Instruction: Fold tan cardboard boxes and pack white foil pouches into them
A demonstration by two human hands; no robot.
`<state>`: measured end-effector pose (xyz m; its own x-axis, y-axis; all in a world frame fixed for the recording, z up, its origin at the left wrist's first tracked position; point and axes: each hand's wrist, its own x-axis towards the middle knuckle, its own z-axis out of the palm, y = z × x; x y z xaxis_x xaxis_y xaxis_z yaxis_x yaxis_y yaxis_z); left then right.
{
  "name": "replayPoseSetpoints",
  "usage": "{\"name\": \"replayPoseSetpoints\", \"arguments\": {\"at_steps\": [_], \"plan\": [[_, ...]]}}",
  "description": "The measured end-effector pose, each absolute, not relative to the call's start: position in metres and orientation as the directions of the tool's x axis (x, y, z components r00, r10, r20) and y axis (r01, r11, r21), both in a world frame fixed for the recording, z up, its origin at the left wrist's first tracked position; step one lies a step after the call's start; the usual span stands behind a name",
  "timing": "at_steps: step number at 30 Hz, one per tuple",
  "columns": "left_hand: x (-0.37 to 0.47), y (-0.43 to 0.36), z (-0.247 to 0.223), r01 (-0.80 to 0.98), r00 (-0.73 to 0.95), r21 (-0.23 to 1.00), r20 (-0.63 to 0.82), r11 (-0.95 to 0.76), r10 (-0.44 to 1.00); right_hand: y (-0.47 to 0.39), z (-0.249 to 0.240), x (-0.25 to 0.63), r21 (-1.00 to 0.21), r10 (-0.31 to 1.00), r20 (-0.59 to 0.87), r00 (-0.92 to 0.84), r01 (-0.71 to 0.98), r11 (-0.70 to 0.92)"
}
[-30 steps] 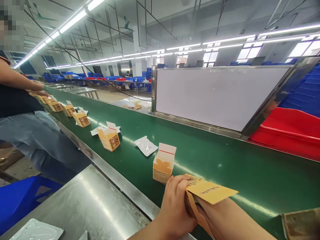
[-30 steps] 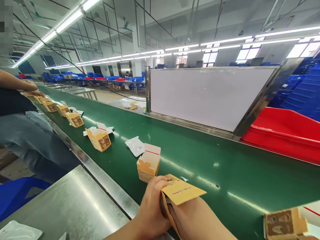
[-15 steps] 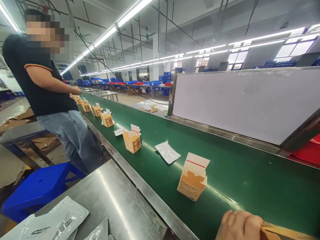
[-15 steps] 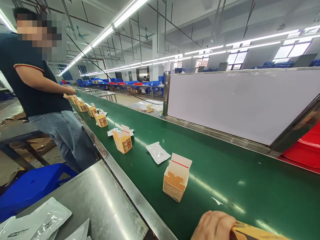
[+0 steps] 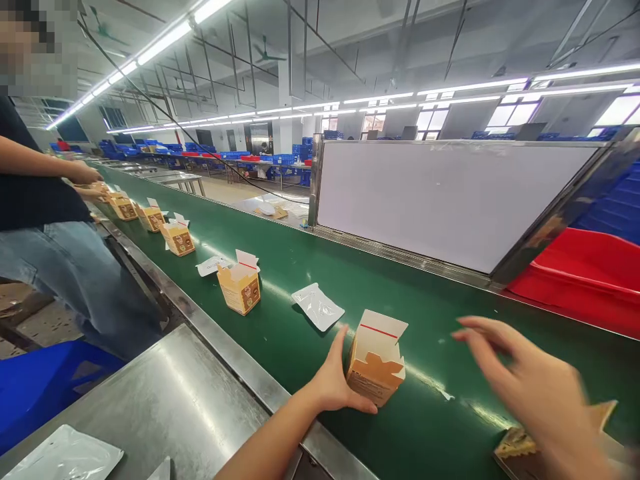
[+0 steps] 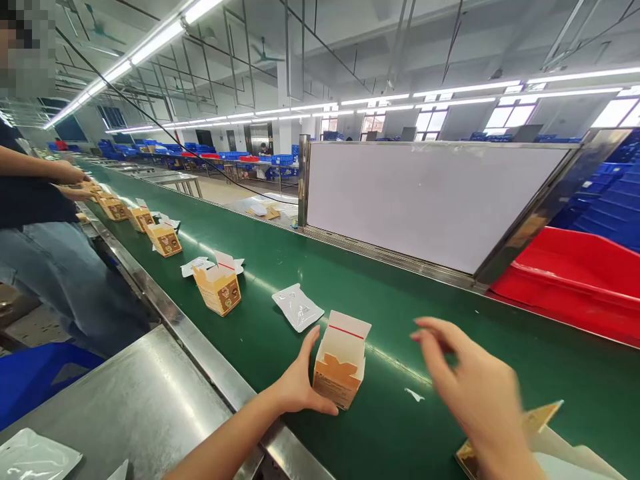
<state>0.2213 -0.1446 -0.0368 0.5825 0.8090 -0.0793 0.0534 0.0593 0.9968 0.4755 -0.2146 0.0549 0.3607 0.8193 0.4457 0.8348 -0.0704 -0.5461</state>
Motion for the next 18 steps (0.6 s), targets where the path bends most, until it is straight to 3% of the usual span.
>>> {"name": "replayPoseSetpoints", "arguments": {"at_steps": [1,4,7,9,12,15,18], "plan": [[0.226,-0.139,-0.038,0.016,0.644,0.998,-0.057,0.061,0.763,-0.186,0.051,0.466,-0.584,0.851,0.414,0.323,0.811,-0.024],[0.235,-0.131,-0.035,-0.036,0.721,0.998,-0.01,0.051,0.693,-0.113,0.029,0.43,-0.598,0.93,0.367,-0.027,0.759,0.257],[0.222,-0.138,-0.026,-0.008,0.673,1.0,-0.006,0.015,0.739,-0.075,0.002,0.392,-0.561,0.894,0.337,-0.296,0.699,0.443],[0.201,-0.145,-0.019,-0.036,0.629,0.999,0.031,-0.01,0.777,-0.066,-0.011,0.367,-0.554,0.858,0.341,-0.384,0.656,0.513],[0.163,-0.153,-0.01,0.07,0.507,0.988,0.082,-0.136,0.858,-0.058,-0.023,0.343,-0.587,0.855,0.398,-0.332,0.624,0.516],[0.135,-0.155,-0.006,0.287,0.353,0.922,0.148,-0.258,0.924,-0.051,-0.021,0.341,-0.674,0.879,0.459,-0.132,0.594,0.44],[0.125,-0.153,-0.006,0.33,0.268,0.905,0.183,-0.269,0.946,-0.063,0.0,0.36,-0.773,0.869,0.487,0.091,0.508,0.38]]}}
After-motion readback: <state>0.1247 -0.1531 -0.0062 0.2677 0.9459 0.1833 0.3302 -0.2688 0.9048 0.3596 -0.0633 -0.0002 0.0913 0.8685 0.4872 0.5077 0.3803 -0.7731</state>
